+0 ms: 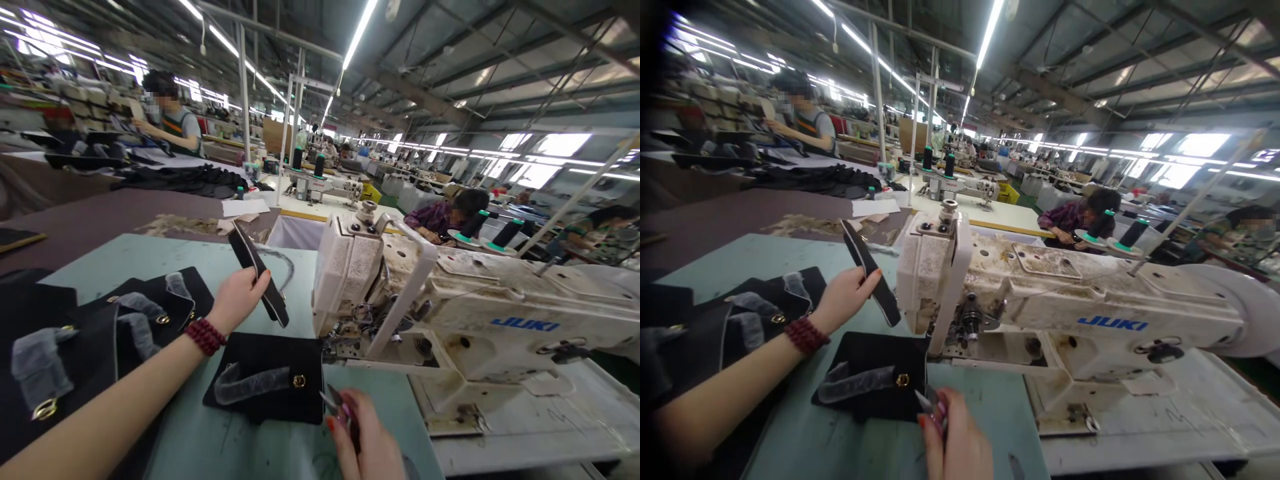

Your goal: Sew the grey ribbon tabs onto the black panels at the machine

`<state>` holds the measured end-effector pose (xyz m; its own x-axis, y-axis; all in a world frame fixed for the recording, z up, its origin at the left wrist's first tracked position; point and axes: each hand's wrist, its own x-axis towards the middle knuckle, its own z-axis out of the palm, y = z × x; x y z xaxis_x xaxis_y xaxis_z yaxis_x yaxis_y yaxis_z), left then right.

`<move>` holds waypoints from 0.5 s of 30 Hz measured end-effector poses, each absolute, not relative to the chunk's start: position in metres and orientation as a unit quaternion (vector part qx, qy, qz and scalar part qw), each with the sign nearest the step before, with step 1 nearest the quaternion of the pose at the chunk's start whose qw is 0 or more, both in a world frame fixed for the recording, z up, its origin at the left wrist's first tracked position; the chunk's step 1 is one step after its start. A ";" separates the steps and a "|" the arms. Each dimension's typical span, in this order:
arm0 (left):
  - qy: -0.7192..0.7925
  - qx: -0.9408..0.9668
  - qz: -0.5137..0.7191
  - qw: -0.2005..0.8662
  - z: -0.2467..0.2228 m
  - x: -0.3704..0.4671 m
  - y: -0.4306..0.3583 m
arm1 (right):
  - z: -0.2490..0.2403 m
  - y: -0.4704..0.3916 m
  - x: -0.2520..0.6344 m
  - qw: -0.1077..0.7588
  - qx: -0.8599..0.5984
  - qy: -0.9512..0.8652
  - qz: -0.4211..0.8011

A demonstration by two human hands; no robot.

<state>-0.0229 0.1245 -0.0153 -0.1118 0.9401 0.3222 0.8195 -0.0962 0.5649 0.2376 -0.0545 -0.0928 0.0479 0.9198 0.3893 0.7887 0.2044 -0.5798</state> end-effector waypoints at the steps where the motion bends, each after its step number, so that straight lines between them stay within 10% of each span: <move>1: 0.663 0.660 0.347 0.063 -0.014 -0.029 0.112 | -0.082 -0.047 0.226 0.360 -0.608 -0.705 0.061; 15: 0.508 0.707 0.415 -0.264 -0.019 -0.040 0.048 | -0.043 -0.004 0.148 0.234 -0.626 -0.733 -0.129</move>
